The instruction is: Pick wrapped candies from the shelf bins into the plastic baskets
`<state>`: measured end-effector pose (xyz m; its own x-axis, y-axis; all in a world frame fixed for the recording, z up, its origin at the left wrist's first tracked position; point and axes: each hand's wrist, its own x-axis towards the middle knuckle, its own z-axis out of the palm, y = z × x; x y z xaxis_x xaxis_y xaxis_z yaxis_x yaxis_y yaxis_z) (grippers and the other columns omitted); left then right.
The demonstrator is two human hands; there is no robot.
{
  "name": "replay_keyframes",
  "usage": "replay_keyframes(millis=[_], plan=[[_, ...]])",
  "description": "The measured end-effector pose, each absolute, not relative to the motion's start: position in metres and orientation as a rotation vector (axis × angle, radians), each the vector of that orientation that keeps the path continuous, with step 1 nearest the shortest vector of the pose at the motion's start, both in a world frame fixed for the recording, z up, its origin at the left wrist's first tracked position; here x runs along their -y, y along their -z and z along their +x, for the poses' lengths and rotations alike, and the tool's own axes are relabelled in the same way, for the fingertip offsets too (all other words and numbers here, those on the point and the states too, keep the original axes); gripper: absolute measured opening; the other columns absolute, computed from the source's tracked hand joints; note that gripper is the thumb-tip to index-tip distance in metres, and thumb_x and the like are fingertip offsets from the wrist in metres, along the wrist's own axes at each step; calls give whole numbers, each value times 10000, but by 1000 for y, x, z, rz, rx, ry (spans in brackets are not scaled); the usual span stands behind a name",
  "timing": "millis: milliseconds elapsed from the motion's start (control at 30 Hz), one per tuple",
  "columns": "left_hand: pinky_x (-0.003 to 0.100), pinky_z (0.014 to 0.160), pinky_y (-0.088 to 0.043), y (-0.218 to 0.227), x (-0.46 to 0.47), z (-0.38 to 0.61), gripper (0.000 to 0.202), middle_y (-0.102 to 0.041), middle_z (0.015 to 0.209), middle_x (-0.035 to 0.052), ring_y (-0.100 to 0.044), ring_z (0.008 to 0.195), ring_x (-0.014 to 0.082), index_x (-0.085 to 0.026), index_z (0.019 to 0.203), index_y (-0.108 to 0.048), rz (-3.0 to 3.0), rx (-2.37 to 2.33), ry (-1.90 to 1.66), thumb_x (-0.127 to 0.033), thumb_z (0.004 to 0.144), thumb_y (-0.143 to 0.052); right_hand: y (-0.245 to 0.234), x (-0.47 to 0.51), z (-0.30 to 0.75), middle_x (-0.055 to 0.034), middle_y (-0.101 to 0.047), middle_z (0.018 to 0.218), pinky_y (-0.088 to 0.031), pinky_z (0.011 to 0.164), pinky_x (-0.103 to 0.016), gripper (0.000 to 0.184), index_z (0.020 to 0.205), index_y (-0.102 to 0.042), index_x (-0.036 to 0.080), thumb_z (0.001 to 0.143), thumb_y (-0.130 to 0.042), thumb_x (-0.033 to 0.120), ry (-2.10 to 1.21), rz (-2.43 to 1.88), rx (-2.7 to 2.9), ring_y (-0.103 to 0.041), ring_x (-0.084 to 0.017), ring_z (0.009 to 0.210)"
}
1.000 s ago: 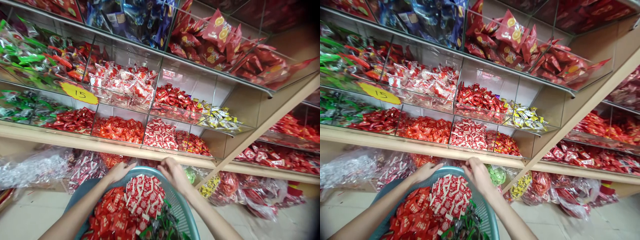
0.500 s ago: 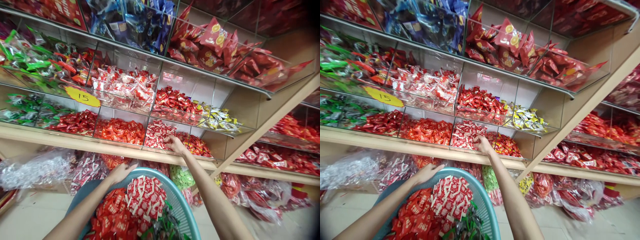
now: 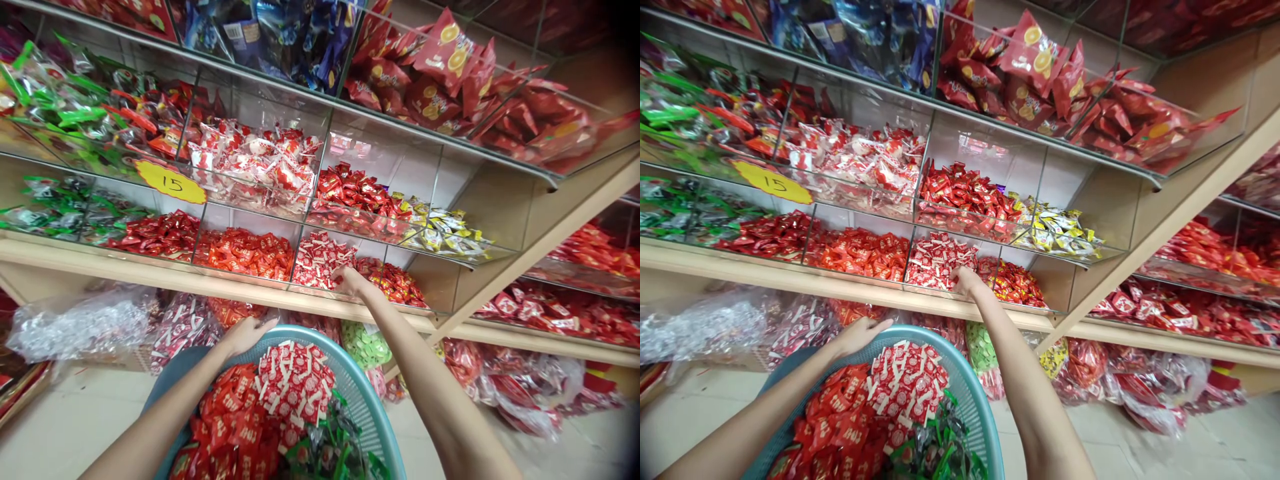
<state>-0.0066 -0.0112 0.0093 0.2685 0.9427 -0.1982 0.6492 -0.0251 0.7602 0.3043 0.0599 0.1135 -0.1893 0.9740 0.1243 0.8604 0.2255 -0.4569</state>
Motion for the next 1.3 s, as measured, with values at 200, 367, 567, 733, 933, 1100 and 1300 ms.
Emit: replay_keyframes(millis=[200, 367, 567, 733, 933, 1100, 1300], plan=[[271, 593, -362, -9, 11, -7, 599, -673, 635, 66, -606, 685, 248, -165, 638, -660, 1746, -1447, -474, -711, 647, -412, -116, -54, 302, 11, -612, 643, -407, 628, -230, 195, 638, -658, 150, 484, -631, 32, -381, -1685, 2114, -544, -144, 658], [269, 598, -364, -11, 12, -7, 611, -673, 644, 66, -607, 691, 245, -164, 638, -657, 1768, -1460, -473, -719, 651, -401, -116, -40, 301, -20, -625, 754, -425, 622, -237, 210, 812, -646, 131, 623, -645, 224, -361, -1594, 1929, -539, -136, 673], [267, 602, -359, -11, 13, -7, 612, -669, 638, 61, -600, 680, 235, -158, 653, -661, 1765, -1457, -474, -716, 648, -410, -125, -5, 289, -69, -604, 898, -439, 571, -259, 416, 978, -587, 131, 681, -633, 418, -469, -1223, 1478, -481, -114, 602], [268, 595, -353, -5, 10, -6, 620, -664, 630, 59, -588, 661, 227, -153, 649, -658, 1768, -1453, -471, -722, 642, -413, -117, 55, 249, -47, -571, 907, -437, 633, -267, 245, 963, -601, 194, 773, -600, 350, -416, -1168, 1739, -497, -131, 680], [272, 598, -353, -2, 9, -6, 626, -670, 643, 64, -590, 678, 237, -152, 665, -663, 1750, -1460, -495, -729, 626, -421, -86, 101, 220, -43, -549, 980, -428, 800, -298, 230, 1045, -581, 227, 816, -570, 221, -495, -1154, 2192, -519, -170, 910], [274, 600, -354, -7, 10, -7, 612, -662, 619, 58, -591, 677, 242, -159, 666, -660, 1755, -1457, -476, -720, 635, -420, -75, 104, 244, -47, -541, 969, -424, 796, -303, 206, 1014, -579, 218, 809, -566, 208, -408, -1371, 2273, -520, -181, 915], [264, 593, -346, -3, 9, -6, 598, -654, 612, 51, -582, 655, 223, -157, 646, -650, 1743, -1440, -484, -710, 641, -424, -72, 116, 254, -44, -521, 999, -427, 752, -273, 225, 1026, -568, 224, 806, -544, 185, -468, -1514, 2311, -548, -169, 876]])
